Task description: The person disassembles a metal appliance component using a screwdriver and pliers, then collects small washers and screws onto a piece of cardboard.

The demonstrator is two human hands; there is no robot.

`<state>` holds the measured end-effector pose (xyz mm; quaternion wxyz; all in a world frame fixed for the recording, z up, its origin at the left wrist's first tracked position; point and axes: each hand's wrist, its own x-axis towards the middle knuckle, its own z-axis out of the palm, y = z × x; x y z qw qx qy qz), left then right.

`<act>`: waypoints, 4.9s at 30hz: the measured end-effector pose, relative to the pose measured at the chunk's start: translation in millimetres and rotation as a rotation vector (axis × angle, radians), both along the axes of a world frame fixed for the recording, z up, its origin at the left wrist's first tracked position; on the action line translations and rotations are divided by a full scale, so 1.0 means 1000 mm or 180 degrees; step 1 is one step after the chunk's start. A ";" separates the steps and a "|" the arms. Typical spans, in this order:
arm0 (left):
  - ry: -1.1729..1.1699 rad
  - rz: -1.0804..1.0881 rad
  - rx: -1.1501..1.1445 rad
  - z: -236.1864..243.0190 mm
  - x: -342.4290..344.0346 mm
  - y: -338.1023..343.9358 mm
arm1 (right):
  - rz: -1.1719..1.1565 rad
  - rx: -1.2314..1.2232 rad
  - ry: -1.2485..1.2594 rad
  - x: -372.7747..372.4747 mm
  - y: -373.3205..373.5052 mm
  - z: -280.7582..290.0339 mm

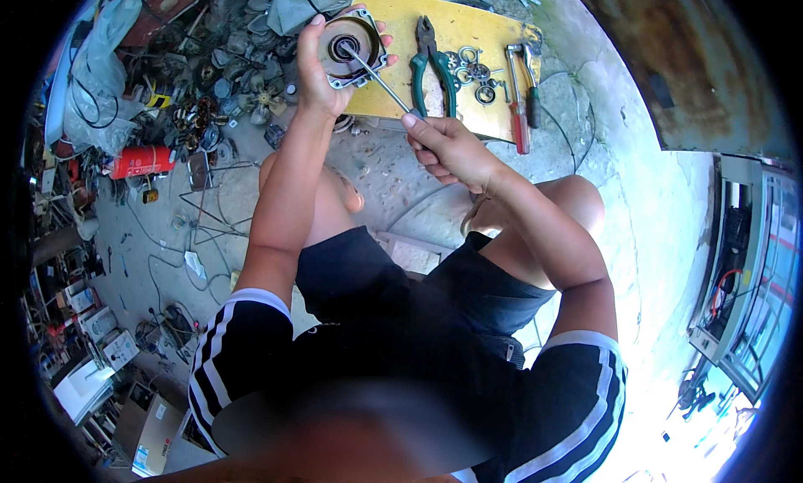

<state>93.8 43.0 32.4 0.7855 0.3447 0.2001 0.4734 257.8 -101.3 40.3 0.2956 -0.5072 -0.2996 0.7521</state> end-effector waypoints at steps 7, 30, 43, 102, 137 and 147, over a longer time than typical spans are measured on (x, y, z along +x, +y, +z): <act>0.0196 0.0078 0.0053 0.006 -0.001 -0.001 | -0.0123 0.0317 -0.0593 -0.007 -0.004 -0.004; 0.0307 0.0220 0.0091 0.003 -0.013 0.003 | 0.0086 0.0818 -0.1490 0.001 0.010 -0.014; 0.0169 0.0178 -0.0033 -0.004 -0.003 -0.003 | -0.0065 0.1933 -0.2252 -0.010 -0.001 -0.028; -0.0069 0.0398 0.0398 0.007 -0.013 0.008 | -0.0022 0.1650 -0.1135 0.020 0.002 0.042; -0.0464 -0.0085 0.0327 -0.011 -0.008 0.006 | -0.0014 -0.0357 0.2109 -0.016 -0.004 -0.013; 0.0043 0.0312 0.0477 -0.005 -0.004 0.004 | -0.0259 0.1845 -0.1481 -0.014 0.000 -0.029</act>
